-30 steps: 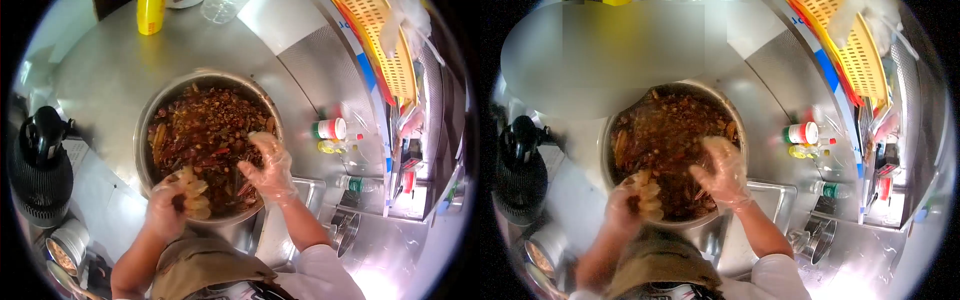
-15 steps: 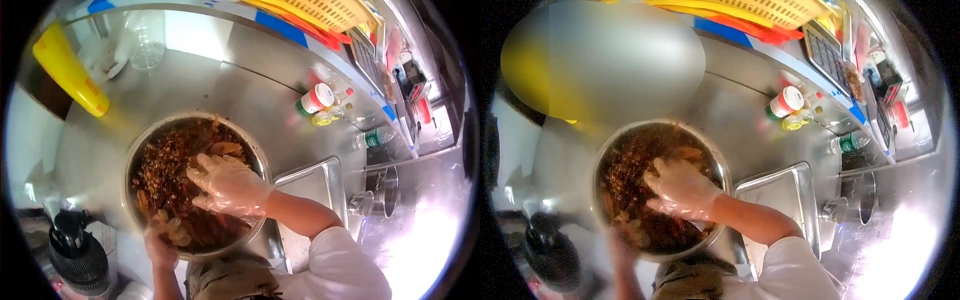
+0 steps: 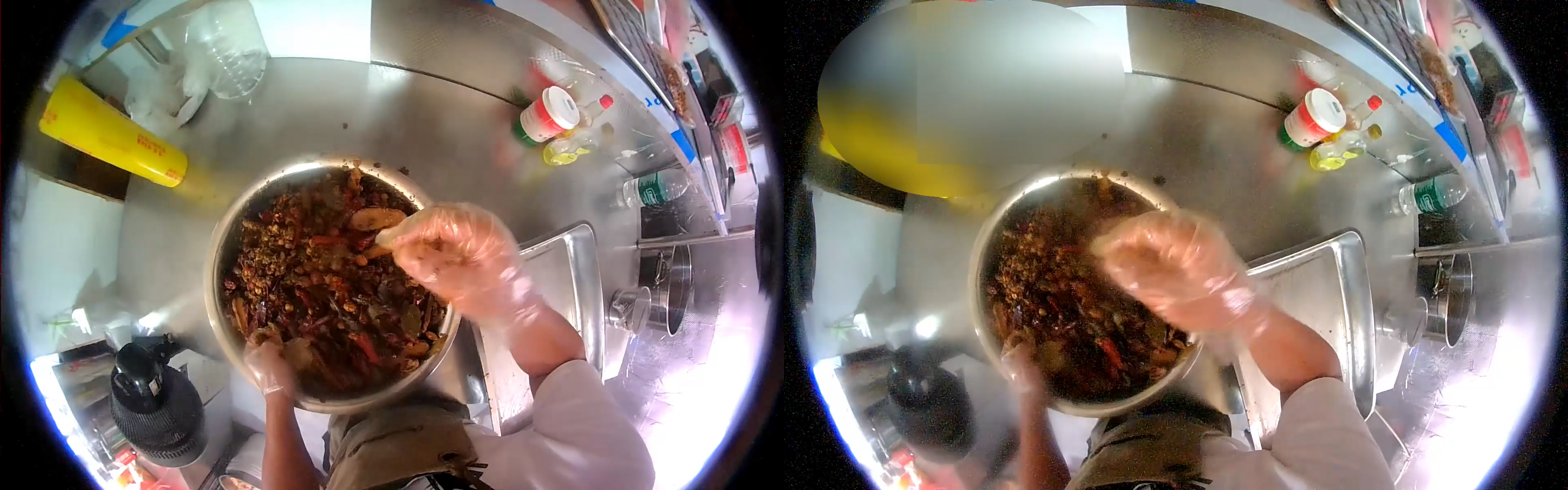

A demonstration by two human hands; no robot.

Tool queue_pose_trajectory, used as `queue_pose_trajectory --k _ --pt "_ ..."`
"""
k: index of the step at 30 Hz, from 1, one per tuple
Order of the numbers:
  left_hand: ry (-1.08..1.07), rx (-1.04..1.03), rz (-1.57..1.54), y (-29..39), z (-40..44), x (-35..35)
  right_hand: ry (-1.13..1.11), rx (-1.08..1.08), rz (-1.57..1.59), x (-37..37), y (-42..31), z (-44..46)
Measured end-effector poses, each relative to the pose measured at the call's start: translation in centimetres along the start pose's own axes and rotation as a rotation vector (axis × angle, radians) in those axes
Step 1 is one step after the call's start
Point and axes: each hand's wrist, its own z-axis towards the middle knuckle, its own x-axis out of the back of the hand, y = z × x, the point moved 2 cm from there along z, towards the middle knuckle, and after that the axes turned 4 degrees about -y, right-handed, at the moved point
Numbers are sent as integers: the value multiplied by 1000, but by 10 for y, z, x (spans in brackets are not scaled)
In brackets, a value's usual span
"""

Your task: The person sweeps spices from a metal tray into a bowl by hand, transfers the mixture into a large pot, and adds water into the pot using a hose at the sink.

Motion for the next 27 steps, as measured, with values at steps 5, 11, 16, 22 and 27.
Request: queue_pose_trajectory --k 5,11,16,22,27 --pt "-77 107 -191 50 -21 -9 -395 90 -1692 -15 64 -12" --pt "-166 -102 382 -15 1 11 -214 194 -1534 0 83 -33" --pt "-27 -719 520 -13 25 29 -7 243 -1443 9 68 -46" --pt "-179 -274 285 -46 42 77 196 93 -1046 58 50 -32" --pt "-173 -273 152 -68 46 86 416 -235 -1205 160 25 35"
